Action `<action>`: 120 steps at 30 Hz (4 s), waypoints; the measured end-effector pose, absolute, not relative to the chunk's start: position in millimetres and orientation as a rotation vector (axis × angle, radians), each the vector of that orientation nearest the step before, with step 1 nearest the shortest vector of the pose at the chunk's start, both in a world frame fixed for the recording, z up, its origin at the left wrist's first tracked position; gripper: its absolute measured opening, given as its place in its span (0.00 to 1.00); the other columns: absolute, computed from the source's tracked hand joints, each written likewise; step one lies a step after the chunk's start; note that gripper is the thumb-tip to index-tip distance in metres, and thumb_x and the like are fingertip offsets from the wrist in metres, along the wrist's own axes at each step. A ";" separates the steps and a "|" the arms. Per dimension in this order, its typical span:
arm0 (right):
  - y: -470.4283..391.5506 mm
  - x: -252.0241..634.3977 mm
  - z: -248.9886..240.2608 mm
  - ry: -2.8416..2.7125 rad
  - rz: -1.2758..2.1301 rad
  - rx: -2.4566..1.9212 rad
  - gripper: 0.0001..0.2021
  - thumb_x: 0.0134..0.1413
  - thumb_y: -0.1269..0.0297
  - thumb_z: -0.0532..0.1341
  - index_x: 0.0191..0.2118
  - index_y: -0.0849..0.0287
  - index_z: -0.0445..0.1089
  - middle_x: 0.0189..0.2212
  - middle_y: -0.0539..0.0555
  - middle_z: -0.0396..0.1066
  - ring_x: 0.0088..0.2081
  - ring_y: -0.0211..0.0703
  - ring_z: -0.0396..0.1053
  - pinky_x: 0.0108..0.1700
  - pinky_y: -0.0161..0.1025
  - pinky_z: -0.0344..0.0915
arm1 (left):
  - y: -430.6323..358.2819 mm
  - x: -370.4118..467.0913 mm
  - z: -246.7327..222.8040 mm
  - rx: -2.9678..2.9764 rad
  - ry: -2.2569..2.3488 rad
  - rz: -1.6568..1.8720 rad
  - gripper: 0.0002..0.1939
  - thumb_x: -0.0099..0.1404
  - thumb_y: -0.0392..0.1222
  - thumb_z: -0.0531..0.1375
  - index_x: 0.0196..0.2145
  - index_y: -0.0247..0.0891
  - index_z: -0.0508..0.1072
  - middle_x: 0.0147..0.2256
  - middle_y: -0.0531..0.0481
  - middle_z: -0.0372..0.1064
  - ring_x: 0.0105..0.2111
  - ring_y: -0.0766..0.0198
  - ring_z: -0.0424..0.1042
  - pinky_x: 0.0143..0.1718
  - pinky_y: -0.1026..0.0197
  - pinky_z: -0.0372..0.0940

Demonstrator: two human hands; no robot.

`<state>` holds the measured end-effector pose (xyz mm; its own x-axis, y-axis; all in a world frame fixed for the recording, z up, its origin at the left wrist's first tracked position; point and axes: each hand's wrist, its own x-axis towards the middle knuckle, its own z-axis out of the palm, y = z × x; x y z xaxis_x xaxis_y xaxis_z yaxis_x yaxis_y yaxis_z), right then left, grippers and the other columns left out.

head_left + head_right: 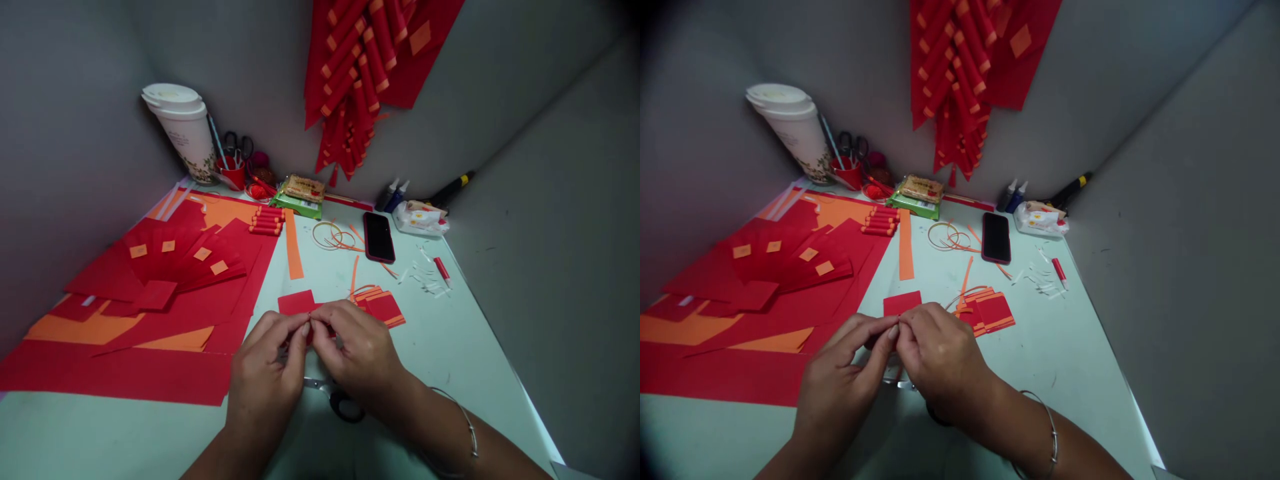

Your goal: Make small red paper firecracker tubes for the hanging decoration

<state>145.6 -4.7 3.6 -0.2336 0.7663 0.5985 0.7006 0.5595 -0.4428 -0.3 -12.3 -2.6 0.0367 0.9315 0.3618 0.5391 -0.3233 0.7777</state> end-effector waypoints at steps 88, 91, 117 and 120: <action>46.1 205.9 -11.1 -2.541 0.433 -1.341 0.11 0.56 0.77 0.57 0.38 0.57 0.75 0.38 0.55 0.74 0.43 0.46 0.68 0.49 0.43 0.63 | 10.4 -13.7 -4.1 0.581 1.327 1.259 0.15 0.50 0.44 0.71 0.37 0.41 0.79 0.32 0.54 0.77 0.33 0.63 0.74 0.34 0.65 0.68; 50.3 214.4 -7.5 -2.403 0.267 -1.530 0.11 0.61 0.70 0.58 0.46 0.61 0.74 0.38 0.59 0.74 0.44 0.50 0.68 0.49 0.48 0.63 | 10.4 -14.2 -2.2 0.502 1.250 1.278 0.13 0.50 0.42 0.72 0.35 0.43 0.79 0.30 0.57 0.76 0.31 0.68 0.72 0.34 0.69 0.67; 24.3 212.4 40.8 -1.646 1.341 -1.420 0.08 0.59 0.57 0.62 0.34 0.56 0.70 0.27 0.48 0.69 0.27 0.36 0.64 0.31 0.35 0.62 | 6.3 -15.5 -3.1 0.807 1.354 1.087 0.16 0.58 0.52 0.68 0.42 0.43 0.77 0.36 0.52 0.79 0.37 0.62 0.75 0.39 0.65 0.68; 14.5 196.4 43.5 -1.720 1.328 -1.421 0.06 0.57 0.60 0.64 0.32 0.56 0.71 0.29 0.48 0.67 0.30 0.37 0.65 0.33 0.36 0.63 | 4.5 -12.0 0.6 0.866 1.373 1.084 0.14 0.57 0.50 0.68 0.39 0.43 0.78 0.35 0.52 0.79 0.36 0.62 0.75 0.39 0.64 0.69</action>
